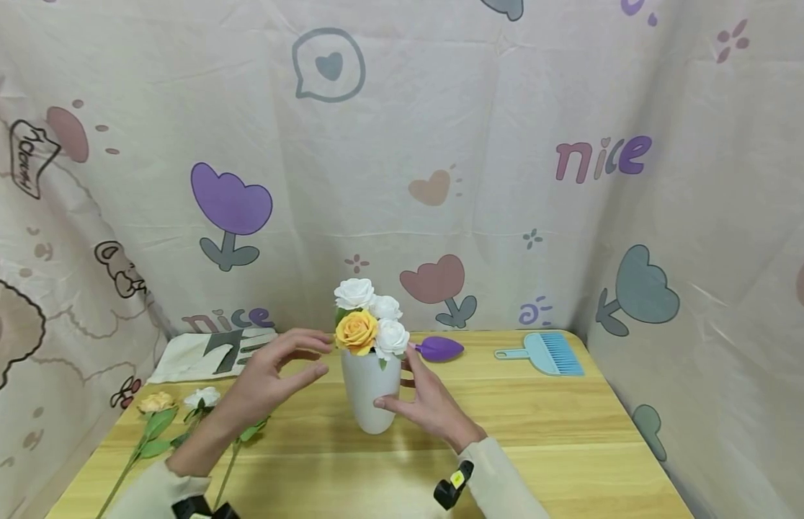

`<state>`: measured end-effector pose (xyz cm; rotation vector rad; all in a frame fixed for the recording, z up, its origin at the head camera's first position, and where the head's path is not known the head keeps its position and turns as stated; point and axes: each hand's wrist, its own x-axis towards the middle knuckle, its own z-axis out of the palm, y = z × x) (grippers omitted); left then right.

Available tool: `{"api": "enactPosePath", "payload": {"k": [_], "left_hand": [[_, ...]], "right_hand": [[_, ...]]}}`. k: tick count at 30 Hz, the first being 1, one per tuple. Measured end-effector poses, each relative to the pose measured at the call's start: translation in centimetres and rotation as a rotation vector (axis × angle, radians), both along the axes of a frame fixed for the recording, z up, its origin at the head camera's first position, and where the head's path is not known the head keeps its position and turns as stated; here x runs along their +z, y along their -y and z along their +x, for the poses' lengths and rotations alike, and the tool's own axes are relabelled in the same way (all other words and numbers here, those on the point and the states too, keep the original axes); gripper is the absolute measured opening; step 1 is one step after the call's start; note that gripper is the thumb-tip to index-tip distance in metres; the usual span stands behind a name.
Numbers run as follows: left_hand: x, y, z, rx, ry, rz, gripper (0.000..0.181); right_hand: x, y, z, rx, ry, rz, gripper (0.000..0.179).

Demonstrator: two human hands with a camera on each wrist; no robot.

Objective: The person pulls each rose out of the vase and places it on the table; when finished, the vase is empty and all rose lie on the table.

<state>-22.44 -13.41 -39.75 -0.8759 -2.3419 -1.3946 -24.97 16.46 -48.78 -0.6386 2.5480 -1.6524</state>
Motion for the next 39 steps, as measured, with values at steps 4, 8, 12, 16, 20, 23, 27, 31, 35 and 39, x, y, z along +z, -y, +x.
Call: {"api": "enactPosePath", "payload": {"k": [4, 8, 12, 16, 20, 23, 27, 31, 35, 39], "left_hand": [[0.2, -2.1, -0.2, -0.01, -0.082, -0.043, 0.022], [0.1, -3.6, -0.5, 0.003, -0.112, -0.075, 0.019], [-0.1, -4.4, -0.6, 0.004, -0.09, -0.094, 0.021], [-0.1, -4.7, -0.6, 0.028, -0.099, -0.073, 0.024], [0.1, -4.6, -0.6, 0.071, -0.164, -0.013, 0.024], [0.3, -4.6, -0.7, 0.077, -0.228, 0.024, 0.028], [0.8, -4.7, -1.0, 0.061, -0.305, 0.073, 0.028], [1.5, -5.1, -1.2, 0.065, -0.331, 0.134, 0.037], [2.2, -5.5, -1.1, 0.106, -0.358, 0.191, 0.053], [2.4, -5.7, -1.2, 0.15, -0.387, 0.289, 0.067]], "right_hand": [[0.0, -0.1, -0.1, 0.012, -0.012, 0.0, 0.106], [0.1, -0.1, -0.1, 0.021, -0.011, -0.003, 0.105], [0.3, -0.1, 0.0, 0.022, -0.022, -0.005, 0.104], [0.4, -0.1, 0.0, 0.026, -0.034, -0.006, 0.103], [0.5, -0.1, 0.0, 0.03, -0.045, -0.004, 0.101], [0.5, -0.1, 0.0, 0.029, -0.044, -0.003, 0.101], [0.4, -0.1, 0.0, 0.028, -0.04, -0.003, 0.103], [0.3, -0.1, 0.0, 0.025, -0.054, -0.002, 0.103], [0.3, -0.1, 0.0, 0.027, -0.059, -0.004, 0.101], [0.3, -0.1, 0.0, 0.033, -0.055, -0.005, 0.101]]}}
